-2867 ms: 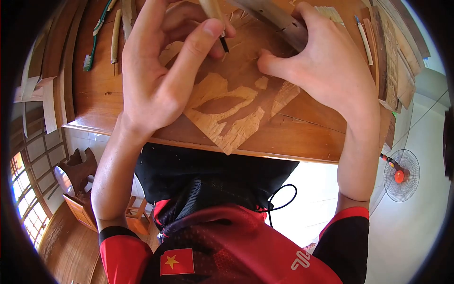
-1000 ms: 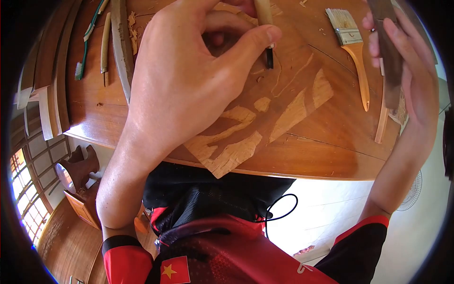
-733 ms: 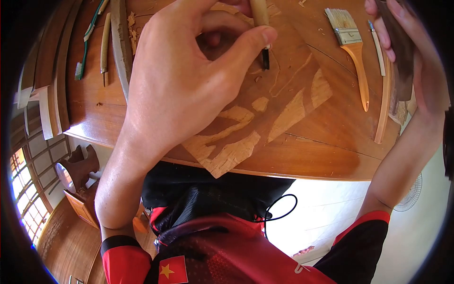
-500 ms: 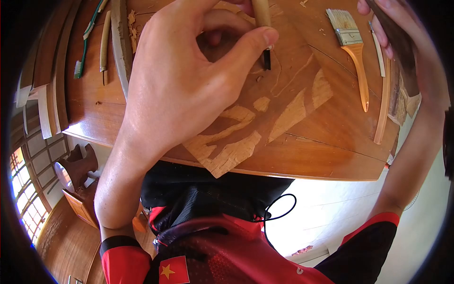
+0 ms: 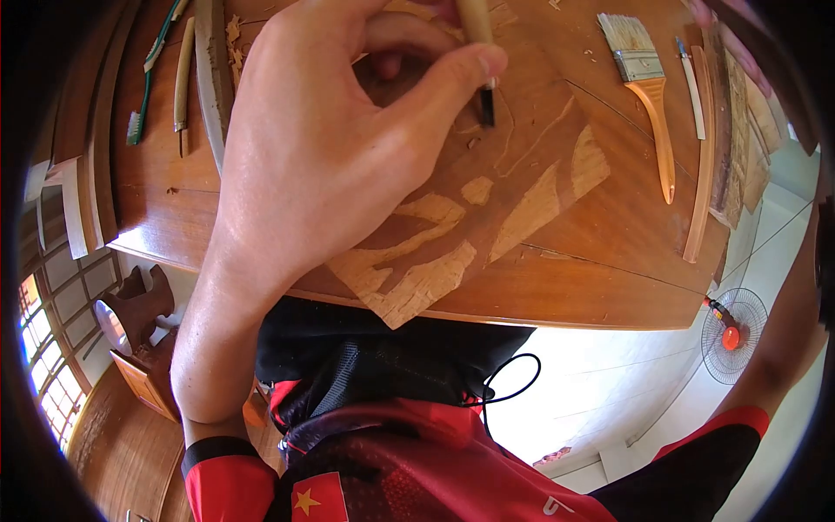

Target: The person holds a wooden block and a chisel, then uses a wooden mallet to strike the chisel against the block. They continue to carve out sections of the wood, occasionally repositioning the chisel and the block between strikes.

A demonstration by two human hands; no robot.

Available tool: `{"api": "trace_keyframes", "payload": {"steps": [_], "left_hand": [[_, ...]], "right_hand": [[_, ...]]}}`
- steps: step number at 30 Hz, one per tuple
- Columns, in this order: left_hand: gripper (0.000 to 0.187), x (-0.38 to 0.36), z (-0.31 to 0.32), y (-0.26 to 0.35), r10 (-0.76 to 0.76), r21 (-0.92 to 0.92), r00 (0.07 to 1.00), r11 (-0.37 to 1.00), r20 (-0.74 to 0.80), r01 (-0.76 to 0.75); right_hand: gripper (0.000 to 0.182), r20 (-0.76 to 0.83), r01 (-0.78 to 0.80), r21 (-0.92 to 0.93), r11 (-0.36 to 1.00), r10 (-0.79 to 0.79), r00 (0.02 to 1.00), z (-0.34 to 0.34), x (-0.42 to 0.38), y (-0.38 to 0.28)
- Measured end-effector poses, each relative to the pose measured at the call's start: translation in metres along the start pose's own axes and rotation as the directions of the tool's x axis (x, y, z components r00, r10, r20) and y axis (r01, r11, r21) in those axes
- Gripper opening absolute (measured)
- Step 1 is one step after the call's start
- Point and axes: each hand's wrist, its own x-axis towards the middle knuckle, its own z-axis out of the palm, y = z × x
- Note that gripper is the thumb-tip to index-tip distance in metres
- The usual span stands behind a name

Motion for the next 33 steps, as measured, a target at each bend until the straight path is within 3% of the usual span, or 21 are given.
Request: {"api": "trace_keyframes", "payload": {"steps": [6,11,15,20,24,27,29,33], "left_hand": [[0.022,-0.002,0.007,0.015,-0.011,0.224,0.999,0.974,-0.049,0.022],[0.022,-0.001,-0.003,0.014,0.012,0.149,1.000,0.989,0.018,-0.015],[0.024,0.005,-0.011,0.028,-0.103,0.155,0.993,0.984,0.060,0.093],[0.025,0.001,-0.003,0.019,0.039,0.208,0.999,0.977,0.012,-0.040],[0.024,0.004,-0.003,0.027,-0.076,0.258,0.997,0.964,0.014,0.070],[0.022,0.001,-0.008,0.012,0.102,0.263,0.994,0.958,0.048,-0.111],[0.021,0.000,-0.006,0.012,0.126,0.282,0.992,0.951,0.032,-0.129],[0.021,-0.001,-0.002,0.018,0.006,0.187,1.000,0.982,-0.014,-0.004]], "right_hand": [[0.052,0.026,0.009,-0.014,1.000,-0.009,1.000,-0.011,0.007,-0.008],[0.053,0.038,0.002,-0.029,1.000,-0.001,0.999,-0.015,0.007,-0.013],[0.053,0.047,-0.006,-0.033,0.999,0.008,0.999,-0.016,0.007,-0.015],[0.053,0.052,-0.016,-0.041,0.999,0.018,0.998,-0.018,0.005,-0.020],[0.054,0.052,-0.013,-0.046,0.999,0.015,0.999,-0.022,0.004,-0.023],[0.054,0.057,-0.012,-0.045,0.999,0.015,0.998,-0.020,0.005,-0.026],[0.054,0.057,-0.008,-0.051,0.999,0.011,0.998,-0.022,0.007,-0.025],[0.054,0.065,-0.010,-0.056,0.998,0.014,0.998,-0.021,0.008,-0.026]]}}
